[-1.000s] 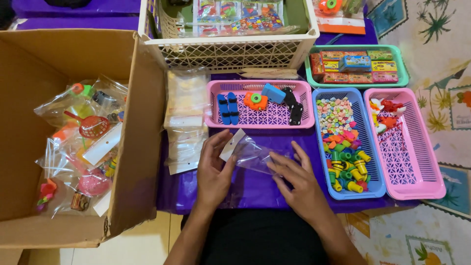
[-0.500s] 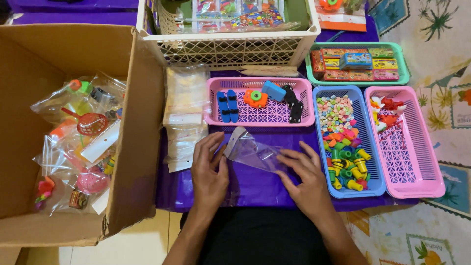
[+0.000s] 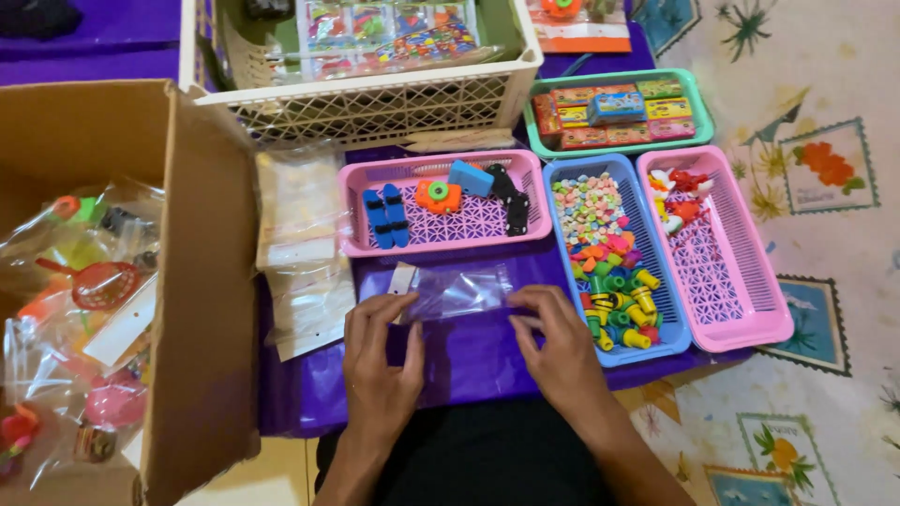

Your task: The person is picking up individual toy whistles from a tray and placing them into small plastic bags.

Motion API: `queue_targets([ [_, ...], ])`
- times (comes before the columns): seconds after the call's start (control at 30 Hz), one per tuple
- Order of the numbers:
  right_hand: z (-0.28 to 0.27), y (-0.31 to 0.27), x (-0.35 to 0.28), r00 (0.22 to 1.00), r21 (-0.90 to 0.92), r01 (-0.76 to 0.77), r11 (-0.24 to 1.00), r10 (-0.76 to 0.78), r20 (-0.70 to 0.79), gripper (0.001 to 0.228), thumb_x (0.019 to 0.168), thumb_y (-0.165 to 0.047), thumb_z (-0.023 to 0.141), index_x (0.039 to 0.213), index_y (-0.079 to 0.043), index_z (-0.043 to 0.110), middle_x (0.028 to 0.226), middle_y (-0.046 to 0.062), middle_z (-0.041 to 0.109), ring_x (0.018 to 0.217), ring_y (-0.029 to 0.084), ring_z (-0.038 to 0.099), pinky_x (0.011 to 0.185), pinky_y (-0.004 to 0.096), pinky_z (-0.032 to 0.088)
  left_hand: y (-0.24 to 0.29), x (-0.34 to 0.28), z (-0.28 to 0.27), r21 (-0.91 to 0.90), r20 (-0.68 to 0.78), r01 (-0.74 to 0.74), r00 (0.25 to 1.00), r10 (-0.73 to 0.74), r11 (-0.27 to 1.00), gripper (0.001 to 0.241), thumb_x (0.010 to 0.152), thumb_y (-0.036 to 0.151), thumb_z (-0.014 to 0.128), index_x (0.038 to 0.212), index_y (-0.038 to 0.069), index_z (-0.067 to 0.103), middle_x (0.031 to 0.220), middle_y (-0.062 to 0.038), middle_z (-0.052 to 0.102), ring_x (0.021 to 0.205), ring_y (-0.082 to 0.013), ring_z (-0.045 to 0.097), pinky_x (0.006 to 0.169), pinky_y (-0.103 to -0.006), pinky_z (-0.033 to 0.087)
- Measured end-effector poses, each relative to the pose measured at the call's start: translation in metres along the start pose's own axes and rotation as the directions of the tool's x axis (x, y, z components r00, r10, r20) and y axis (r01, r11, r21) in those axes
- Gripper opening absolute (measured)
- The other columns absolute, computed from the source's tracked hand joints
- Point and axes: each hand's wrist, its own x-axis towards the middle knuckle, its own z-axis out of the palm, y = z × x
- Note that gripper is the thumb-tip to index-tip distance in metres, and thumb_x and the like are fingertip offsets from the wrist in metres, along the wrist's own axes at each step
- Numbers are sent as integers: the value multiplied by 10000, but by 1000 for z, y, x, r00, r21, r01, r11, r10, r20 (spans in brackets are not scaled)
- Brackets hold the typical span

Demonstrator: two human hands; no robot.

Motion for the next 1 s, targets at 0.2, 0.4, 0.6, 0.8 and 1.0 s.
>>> queue_targets([
  [0.2, -27, -18, 2, 998, -31, 51, 998, -49, 41, 310, 942, -30, 658, 1250, -9, 623, 1263, 144, 600, 1132, 236, 662, 1018, 307, 602, 6, -5, 12, -25, 73, -35, 997, 36, 999, 322, 951, 20, 670, 1268, 68, 641, 1132, -111, 626, 1101, -271, 608, 1004, -395, 492],
  [0.4, -105, 29, 23, 986, -375, -138, 917, 92, -137, 211, 986, -28, 616, 1178, -52, 699, 1090, 118, 699, 911, 223, 679, 829, 341, 603, 11, -2, 13, -41, 74, -17, 997, 20, 999, 296, 955, 36, 670, 1249, 58, 646, 1144, -102, 656, 1111, -266, 619, 997, -378, 503],
  [0.6, -179, 173, 60, 986, -676, -81, 733, -40, -161, 171, 944, -53, 676, 1069, 10, 773, 935, 239, 733, 843, 426, 656, 802, 524, 498, 15, 0, 18, -47, 36, -49, 998, 50, 998, 218, 957, 15, 679, 1174, 39, 662, 1108, -102, 685, 1076, -273, 642, 980, -377, 510],
  [0.8, -184, 153, 82, 952, -633, -269, 725, 300, -61, 212, 1011, -89, 595, 1114, 28, 739, 899, 251, 708, 760, 385, 689, 658, 469, 522, 10, -3, 22, -56, 41, -38, 998, 40, 998, 259, 964, 1, 676, 1220, 32, 653, 1108, -104, 688, 1096, -274, 640, 1005, -394, 513],
  [1.0, -184, 170, 88, 922, -674, -335, 658, 377, -91, 197, 916, -14, 626, 1033, 4, 784, 932, 222, 712, 824, 379, 688, 680, 493, 550, 11, -2, 21, -65, 49, -29, 998, 32, 997, 244, 965, 17, 668, 1208, 37, 660, 1103, -104, 690, 1088, -270, 643, 1003, -392, 515],
])
